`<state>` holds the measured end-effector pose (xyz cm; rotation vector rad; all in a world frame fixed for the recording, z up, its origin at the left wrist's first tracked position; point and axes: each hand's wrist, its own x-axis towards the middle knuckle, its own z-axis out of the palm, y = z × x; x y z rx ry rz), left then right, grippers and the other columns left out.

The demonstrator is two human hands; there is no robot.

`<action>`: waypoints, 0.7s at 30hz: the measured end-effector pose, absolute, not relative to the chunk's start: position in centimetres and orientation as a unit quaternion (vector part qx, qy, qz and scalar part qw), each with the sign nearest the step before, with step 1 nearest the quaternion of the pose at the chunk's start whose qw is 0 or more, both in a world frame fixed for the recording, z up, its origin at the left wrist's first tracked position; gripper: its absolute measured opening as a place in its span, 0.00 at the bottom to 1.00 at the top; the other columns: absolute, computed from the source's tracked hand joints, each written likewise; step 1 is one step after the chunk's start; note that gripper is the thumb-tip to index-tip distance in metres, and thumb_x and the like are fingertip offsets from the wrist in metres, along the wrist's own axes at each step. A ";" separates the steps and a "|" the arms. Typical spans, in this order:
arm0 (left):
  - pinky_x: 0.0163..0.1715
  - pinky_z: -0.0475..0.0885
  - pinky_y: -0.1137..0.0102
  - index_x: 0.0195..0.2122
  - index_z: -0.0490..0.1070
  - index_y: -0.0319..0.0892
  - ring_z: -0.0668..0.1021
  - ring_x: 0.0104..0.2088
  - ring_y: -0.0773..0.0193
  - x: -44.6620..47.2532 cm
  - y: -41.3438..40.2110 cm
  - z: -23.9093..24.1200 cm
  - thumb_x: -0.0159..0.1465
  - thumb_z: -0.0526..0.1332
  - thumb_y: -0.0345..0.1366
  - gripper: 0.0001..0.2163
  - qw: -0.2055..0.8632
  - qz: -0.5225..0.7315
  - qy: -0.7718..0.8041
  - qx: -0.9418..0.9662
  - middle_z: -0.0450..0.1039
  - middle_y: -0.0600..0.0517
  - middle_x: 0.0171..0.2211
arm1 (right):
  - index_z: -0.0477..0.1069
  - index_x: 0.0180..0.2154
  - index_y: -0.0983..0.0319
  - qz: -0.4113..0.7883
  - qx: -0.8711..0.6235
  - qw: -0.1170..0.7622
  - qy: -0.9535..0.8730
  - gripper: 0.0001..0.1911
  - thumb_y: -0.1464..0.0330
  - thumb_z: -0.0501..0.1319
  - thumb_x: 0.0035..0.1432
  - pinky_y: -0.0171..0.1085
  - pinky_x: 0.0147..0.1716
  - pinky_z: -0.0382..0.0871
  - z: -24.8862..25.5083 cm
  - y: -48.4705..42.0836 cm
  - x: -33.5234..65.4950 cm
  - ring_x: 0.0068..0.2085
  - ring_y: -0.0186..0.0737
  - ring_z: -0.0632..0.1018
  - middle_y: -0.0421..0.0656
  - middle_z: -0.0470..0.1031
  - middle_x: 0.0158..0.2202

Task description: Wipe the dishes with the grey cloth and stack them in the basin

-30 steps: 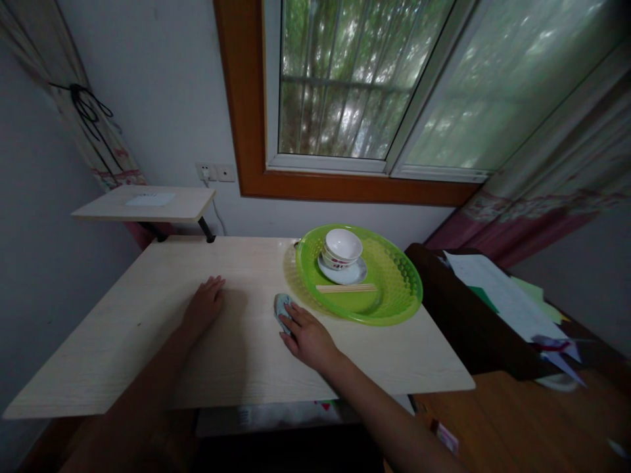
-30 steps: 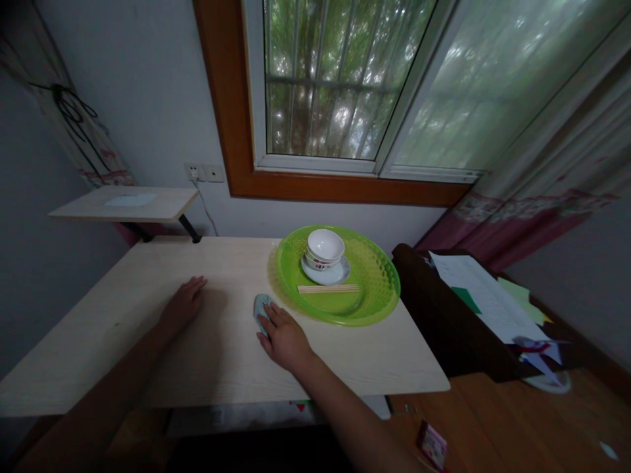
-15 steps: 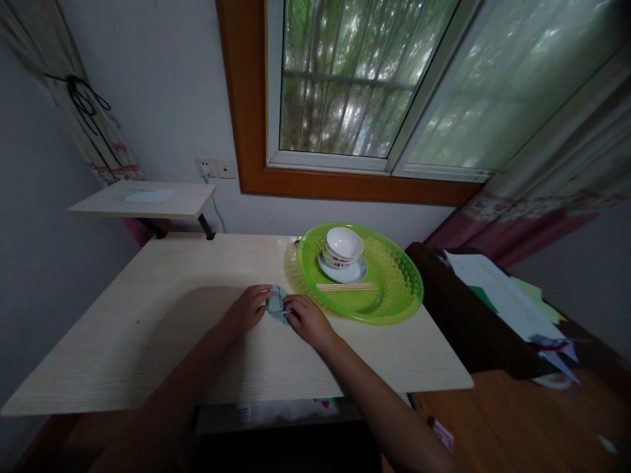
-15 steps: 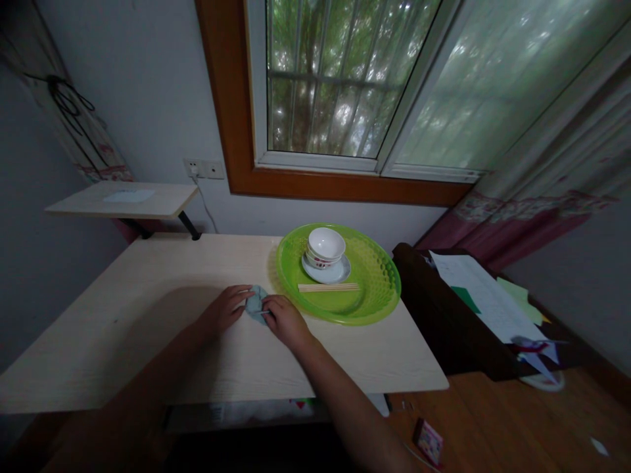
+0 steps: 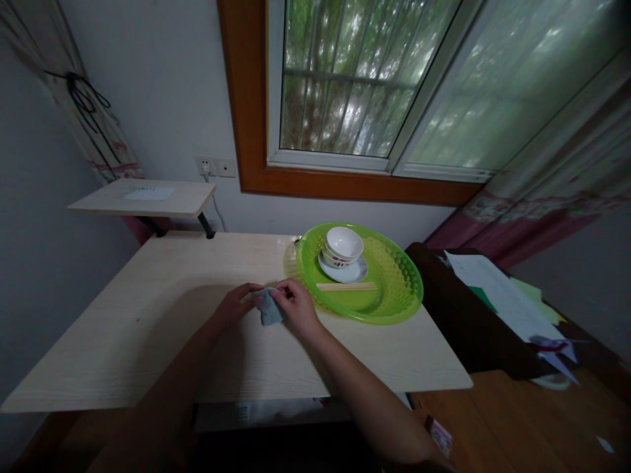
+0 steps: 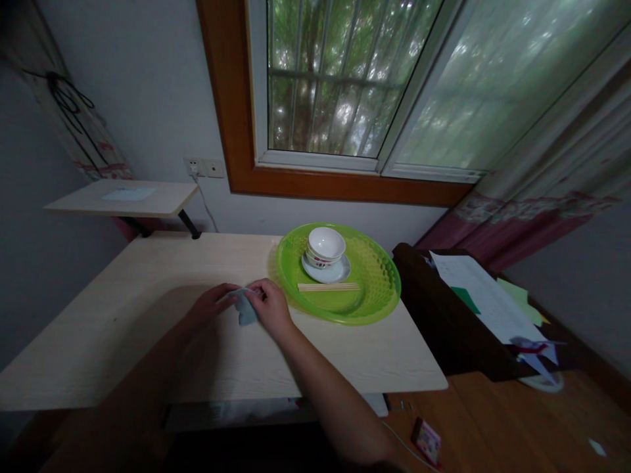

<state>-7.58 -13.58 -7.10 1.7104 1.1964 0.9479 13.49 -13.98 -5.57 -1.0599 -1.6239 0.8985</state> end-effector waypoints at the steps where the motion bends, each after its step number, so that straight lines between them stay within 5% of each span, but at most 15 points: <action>1: 0.48 0.71 0.63 0.41 0.79 0.45 0.78 0.43 0.55 -7.7 -13.5 -6.7 0.61 0.63 0.48 0.14 0.406 0.382 0.494 0.668 0.79 0.49 0.40 | 0.75 0.36 0.59 0.363 -0.432 0.484 -0.669 0.10 0.59 0.64 0.61 0.38 0.37 0.67 -5.1 -13.7 13.4 0.35 0.39 0.73 0.41 0.75 0.33; 8: 0.34 0.66 0.70 0.33 0.75 0.42 0.71 0.32 0.64 -8.7 -13.3 -4.4 0.60 0.64 0.47 0.13 0.425 0.476 0.519 0.569 0.71 0.54 0.28 | 0.74 0.43 0.59 0.448 -0.413 0.471 -0.638 0.17 0.58 0.69 0.54 0.37 0.36 0.67 -5.5 -12.4 12.7 0.34 0.37 0.74 0.39 0.75 0.34; 12: 0.33 0.65 0.71 0.33 0.72 0.41 0.70 0.32 0.65 -9.1 -13.1 -4.4 0.60 0.65 0.47 0.13 0.505 0.498 0.485 0.512 0.69 0.54 0.28 | 0.74 0.33 0.60 0.533 -0.414 0.433 -0.598 0.17 0.54 0.70 0.50 0.35 0.35 0.67 -7.4 -11.8 12.0 0.31 0.35 0.73 0.37 0.74 0.28; 18: 0.28 0.61 0.73 0.30 0.70 0.41 0.66 0.28 0.68 -9.9 -13.0 -3.9 0.57 0.67 0.48 0.15 0.539 0.447 0.517 0.492 0.63 0.57 0.25 | 0.67 0.31 0.60 0.669 -0.377 0.516 -0.378 0.21 0.53 0.71 0.47 0.33 0.31 0.68 -6.6 -11.3 11.3 0.29 0.33 0.73 0.35 0.71 0.28; 21: 0.27 0.60 0.73 0.30 0.71 0.41 0.66 0.27 0.68 -10.1 -13.4 -3.3 0.57 0.67 0.48 0.14 0.568 0.399 0.508 0.510 0.64 0.57 0.25 | 0.65 0.32 0.59 0.690 -0.350 0.540 -0.331 0.19 0.54 0.69 0.50 0.30 0.21 0.60 -5.6 -11.2 10.9 0.23 0.30 0.67 0.33 0.65 0.23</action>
